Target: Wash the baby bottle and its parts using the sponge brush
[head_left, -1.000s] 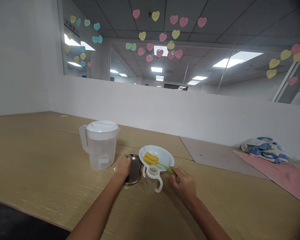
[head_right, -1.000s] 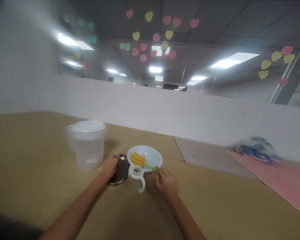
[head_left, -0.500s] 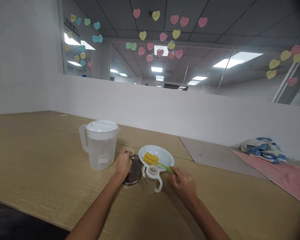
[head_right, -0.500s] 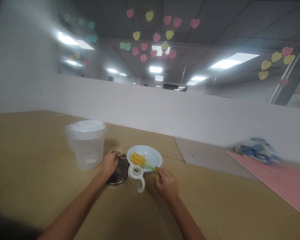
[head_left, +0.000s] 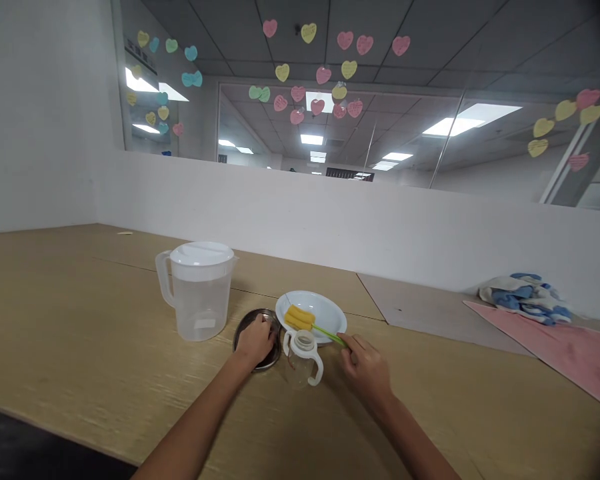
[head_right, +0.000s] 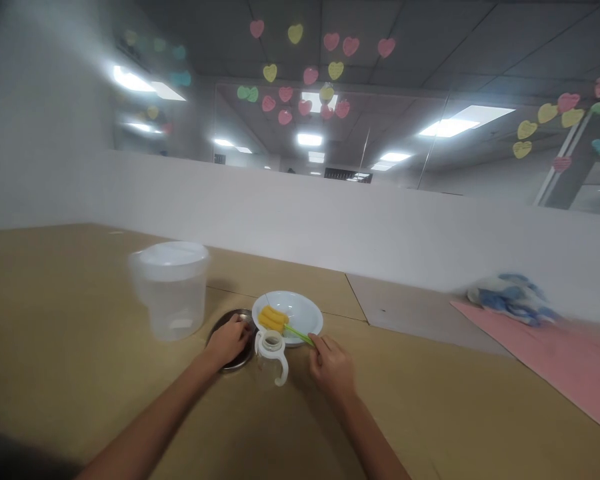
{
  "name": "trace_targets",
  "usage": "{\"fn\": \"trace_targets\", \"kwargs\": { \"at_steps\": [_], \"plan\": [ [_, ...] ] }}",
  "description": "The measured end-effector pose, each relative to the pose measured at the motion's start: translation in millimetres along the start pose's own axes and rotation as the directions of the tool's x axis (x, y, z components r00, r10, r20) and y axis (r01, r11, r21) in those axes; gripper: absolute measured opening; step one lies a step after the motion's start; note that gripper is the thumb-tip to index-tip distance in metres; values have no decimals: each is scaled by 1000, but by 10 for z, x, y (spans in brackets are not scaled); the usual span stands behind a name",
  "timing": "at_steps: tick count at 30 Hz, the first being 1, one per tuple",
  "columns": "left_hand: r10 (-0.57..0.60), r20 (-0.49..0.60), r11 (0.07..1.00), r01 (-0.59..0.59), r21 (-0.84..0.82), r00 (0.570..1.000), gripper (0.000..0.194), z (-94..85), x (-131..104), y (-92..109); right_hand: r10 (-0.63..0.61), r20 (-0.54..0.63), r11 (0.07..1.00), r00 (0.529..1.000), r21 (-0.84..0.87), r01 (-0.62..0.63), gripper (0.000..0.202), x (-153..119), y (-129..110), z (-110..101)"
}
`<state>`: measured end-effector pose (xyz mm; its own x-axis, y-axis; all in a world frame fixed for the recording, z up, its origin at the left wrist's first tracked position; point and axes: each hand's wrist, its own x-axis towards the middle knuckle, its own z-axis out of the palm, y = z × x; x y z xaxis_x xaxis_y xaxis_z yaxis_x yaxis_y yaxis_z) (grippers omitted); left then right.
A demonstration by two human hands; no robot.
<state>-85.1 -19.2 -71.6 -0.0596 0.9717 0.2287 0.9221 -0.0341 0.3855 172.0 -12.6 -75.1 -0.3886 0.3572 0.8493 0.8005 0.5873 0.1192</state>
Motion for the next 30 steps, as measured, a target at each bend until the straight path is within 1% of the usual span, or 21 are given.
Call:
{"fn": "trace_targets", "kwargs": {
  "at_steps": [3, 9, 12, 15, 17, 19, 22, 24, 25, 27, 30],
  "plan": [
    [40, -3, 998, -40, -47, 999, 23, -12, 2, 8, 9, 1, 1000, 1000, 1, -9, 31, 0, -2, 7],
    [53, -57, 982, -62, -181, 997, 26, -4, 91, -39, 36, -38, 998, 999, -46, -38, 30, 1, -13, 9],
    [25, -116, 975, -50, -216, 993, 29, -15, 101, -32, 79, -52, 992, 995, -94, -84, 31, 9, -5, 2],
    [7, -219, 970, -60, -234, 976, 29, -52, 68, 1, 119, -16, 980, 993, -160, -120, 31, 0, 34, 19],
    [49, -302, 965, -122, -231, 952, 29, -80, 36, 29, 131, 23, 971, 991, -207, -123, 31, -21, 76, 46],
    [142, -346, 957, -218, -193, 928, 29, -96, 6, 52, 119, 65, 966, 991, -238, -100, 34, -48, 119, 77],
    [315, -317, 926, -362, -102, 895, 32, -87, -19, 71, 84, 115, 966, 990, -253, -53, 43, -77, 162, 105],
    [404, -281, 899, -434, -54, 871, 33, -62, -22, 74, 80, 124, 971, 989, -235, -49, 49, -79, 167, 107],
    [432, -262, 889, -457, -37, 863, 34, -47, -21, 74, 86, 121, 975, 989, -216, -58, 51, -74, 162, 103],
    [456, -226, 882, -472, -15, 861, 34, -21, -17, 74, 126, 104, 979, 987, -171, -107, 51, -57, 139, 89],
    [460, -200, 881, -473, -19, 865, 33, -5, -12, 82, 259, 91, 962, 961, -118, -248, 47, -25, 89, 54]
  ]
}}
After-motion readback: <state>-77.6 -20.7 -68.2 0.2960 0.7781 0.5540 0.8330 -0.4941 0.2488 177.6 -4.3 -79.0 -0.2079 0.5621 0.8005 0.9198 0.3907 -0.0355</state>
